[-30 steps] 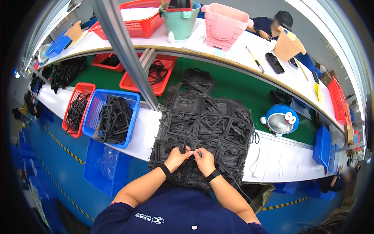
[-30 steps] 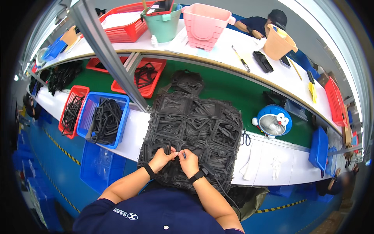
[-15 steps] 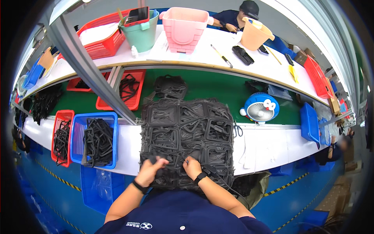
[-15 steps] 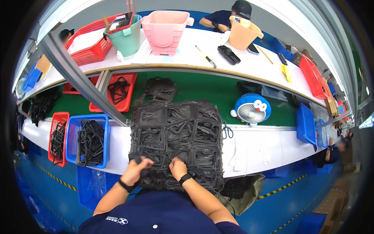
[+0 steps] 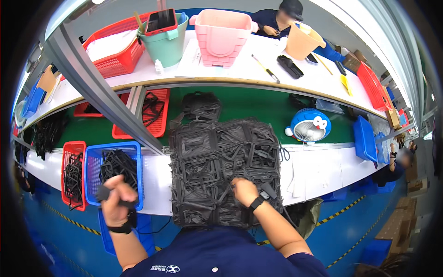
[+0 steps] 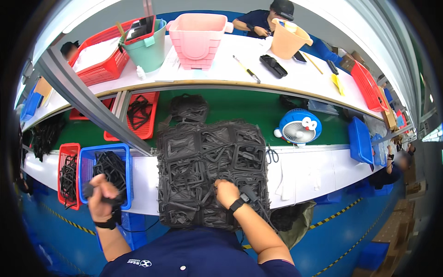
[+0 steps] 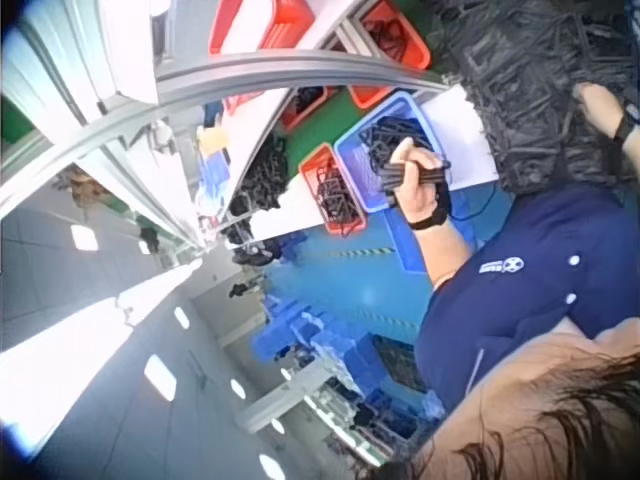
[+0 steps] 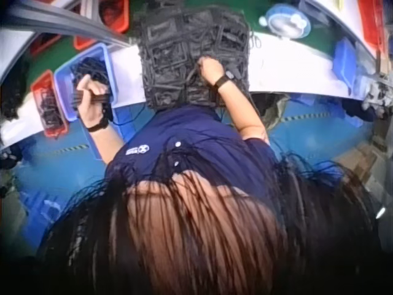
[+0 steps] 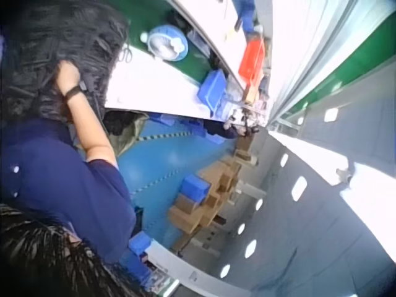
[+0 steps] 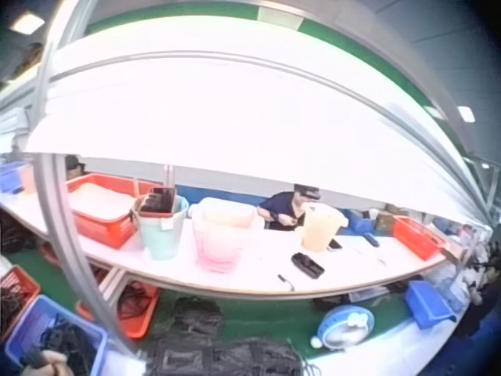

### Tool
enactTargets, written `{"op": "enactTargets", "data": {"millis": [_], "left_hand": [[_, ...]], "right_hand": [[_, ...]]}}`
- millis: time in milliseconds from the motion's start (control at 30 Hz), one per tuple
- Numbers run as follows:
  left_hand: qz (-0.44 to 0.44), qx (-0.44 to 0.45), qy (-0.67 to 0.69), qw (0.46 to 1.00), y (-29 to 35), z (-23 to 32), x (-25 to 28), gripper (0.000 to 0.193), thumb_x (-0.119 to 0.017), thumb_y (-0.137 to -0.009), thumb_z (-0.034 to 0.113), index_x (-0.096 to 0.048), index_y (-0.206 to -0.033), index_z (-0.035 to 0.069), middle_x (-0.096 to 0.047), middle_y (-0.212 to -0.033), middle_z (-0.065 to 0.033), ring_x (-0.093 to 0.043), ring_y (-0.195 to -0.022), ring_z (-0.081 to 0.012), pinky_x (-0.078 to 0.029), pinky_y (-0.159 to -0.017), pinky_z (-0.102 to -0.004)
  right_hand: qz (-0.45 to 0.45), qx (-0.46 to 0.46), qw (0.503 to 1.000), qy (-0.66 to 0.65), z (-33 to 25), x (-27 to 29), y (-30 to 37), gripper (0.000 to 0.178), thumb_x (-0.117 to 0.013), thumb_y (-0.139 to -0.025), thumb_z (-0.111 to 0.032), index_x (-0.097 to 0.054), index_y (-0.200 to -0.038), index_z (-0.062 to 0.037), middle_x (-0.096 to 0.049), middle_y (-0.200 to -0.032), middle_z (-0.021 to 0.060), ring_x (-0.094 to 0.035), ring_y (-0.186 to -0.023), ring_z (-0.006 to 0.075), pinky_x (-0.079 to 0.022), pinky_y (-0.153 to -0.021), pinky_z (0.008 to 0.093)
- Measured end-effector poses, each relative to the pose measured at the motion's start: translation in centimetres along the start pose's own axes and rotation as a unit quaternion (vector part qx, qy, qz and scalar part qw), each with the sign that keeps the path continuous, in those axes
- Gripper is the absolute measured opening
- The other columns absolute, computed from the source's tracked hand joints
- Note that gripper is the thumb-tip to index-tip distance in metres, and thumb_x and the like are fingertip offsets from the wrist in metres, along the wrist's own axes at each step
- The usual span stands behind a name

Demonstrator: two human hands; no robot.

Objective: Assembling and inspecting black plastic frame components at a factory assembly line workstation.

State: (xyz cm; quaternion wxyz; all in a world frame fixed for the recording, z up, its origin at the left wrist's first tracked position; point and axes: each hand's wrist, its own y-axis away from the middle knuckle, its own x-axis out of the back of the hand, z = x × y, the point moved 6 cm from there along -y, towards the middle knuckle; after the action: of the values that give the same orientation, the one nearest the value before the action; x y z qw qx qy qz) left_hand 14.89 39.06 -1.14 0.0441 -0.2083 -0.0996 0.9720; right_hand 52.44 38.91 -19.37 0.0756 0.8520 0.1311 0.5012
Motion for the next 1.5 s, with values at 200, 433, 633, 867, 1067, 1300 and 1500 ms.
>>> {"op": "enactTargets", "data": {"millis": [200,433,633,867,1067,1300,1500], "left_hand": [[0.044,0.264,-0.056,0.962,-1.7,-15.2,-4.7,0.034,-0.056,-0.088,0.009,-0.055,-0.118,-0.008,-0.064,-0.079,-0.0095,-0.058,-0.063,-0.014,-0.047,-0.064,-0.0251],[0.036,0.282,-0.141,0.948,-1.3,-19.5,-7.1,0.047,-0.049,-0.093,0.0,-0.04,-0.138,-0.004,-0.064,-0.108,-0.0113,-0.055,-0.062,-0.0098,-0.048,-0.059,-0.0221],[-0.038,0.292,-0.232,0.927,-1.3,-22.2,-6.1,0.048,-0.052,-0.092,0.0,-0.041,-0.139,0.0,-0.056,-0.123,-0.0142,-0.058,-0.061,-0.0118,-0.051,-0.059,-0.0242],[-0.048,0.376,-0.134,0.916,-1.7,-25.9,-6.9,0.052,-0.054,-0.09,0.002,-0.039,-0.139,-0.001,-0.058,-0.111,-0.0132,-0.059,-0.062,-0.0138,-0.05,-0.062,-0.0256],[-0.021,0.445,-0.06,0.893,-1.8,-29.8,-6.7,0.041,-0.06,-0.09,0.008,-0.05,-0.127,-0.005,-0.062,-0.105,-0.0117,-0.059,-0.068,-0.0152,-0.049,-0.064,-0.0269],[-0.056,0.441,0.001,0.896,-2.7,-31.6,-7.3,0.024,-0.065,-0.089,0.013,-0.062,-0.104,-0.005,-0.064,-0.095,-0.0088,-0.058,-0.079,-0.016,-0.048,-0.067,-0.0282],[-0.048,0.465,-0.019,0.884,-2.9,-31.9,-7.5,0.021,-0.067,-0.088,0.018,-0.065,-0.097,-0.002,-0.064,-0.086,-0.0048,-0.054,-0.072,-0.0138,-0.044,-0.068,-0.0272]], "right_hand": [[0.153,-0.043,0.977,-0.142,-1.0,1.0,-6.1,0.032,-0.072,-0.08,-0.022,-0.065,-0.104,-0.0011,-0.065,-0.097,0.0155,-0.064,-0.09,0.032,-0.051,-0.078,0.0383],[0.219,-0.053,0.969,-0.1,-2.9,-0.4,-5.2,0.02,-0.071,-0.079,-0.018,-0.063,-0.092,-0.005,-0.059,-0.095,0.0108,-0.058,-0.093,0.0327,-0.049,-0.076,0.0424],[0.094,0.098,0.98,-0.144,-6.5,0.3,0.3,0.011,-0.065,-0.084,-0.016,-0.066,-0.09,-0.0066,-0.065,-0.091,0.0093,-0.063,-0.086,0.0318,-0.051,-0.075,0.0401],[0.154,-0.068,0.965,-0.201,-1.0,-0.5,-4.5,0.018,-0.072,-0.08,-0.017,-0.067,-0.088,-0.0028,-0.067,-0.083,0.0131,-0.065,-0.079,0.0271,-0.051,-0.072,0.0368],[0.19,-0.111,0.957,-0.191,-0.9,-3.0,-7.4,0.02,-0.073,-0.079,-0.015,-0.064,-0.088,-0.0001,-0.066,-0.079,0.012,-0.064,-0.072,0.026,-0.05,-0.067,0.0348],[0.184,-0.129,0.942,-0.251,-0.4,-3.1,-5.8,0.016,-0.07,-0.083,-0.015,-0.064,-0.09,-0.0012,-0.063,-0.073,0.008,-0.059,-0.066,0.0162,-0.048,-0.064,0.03],[0.181,-0.127,0.94,-0.26,-1.5,-3.3,-5.4,0.023,-0.073,-0.08,-0.016,-0.063,-0.096,-0.0011,-0.061,-0.089,0.0085,-0.057,-0.076,0.0171,-0.048,-0.07,0.0294]]}}
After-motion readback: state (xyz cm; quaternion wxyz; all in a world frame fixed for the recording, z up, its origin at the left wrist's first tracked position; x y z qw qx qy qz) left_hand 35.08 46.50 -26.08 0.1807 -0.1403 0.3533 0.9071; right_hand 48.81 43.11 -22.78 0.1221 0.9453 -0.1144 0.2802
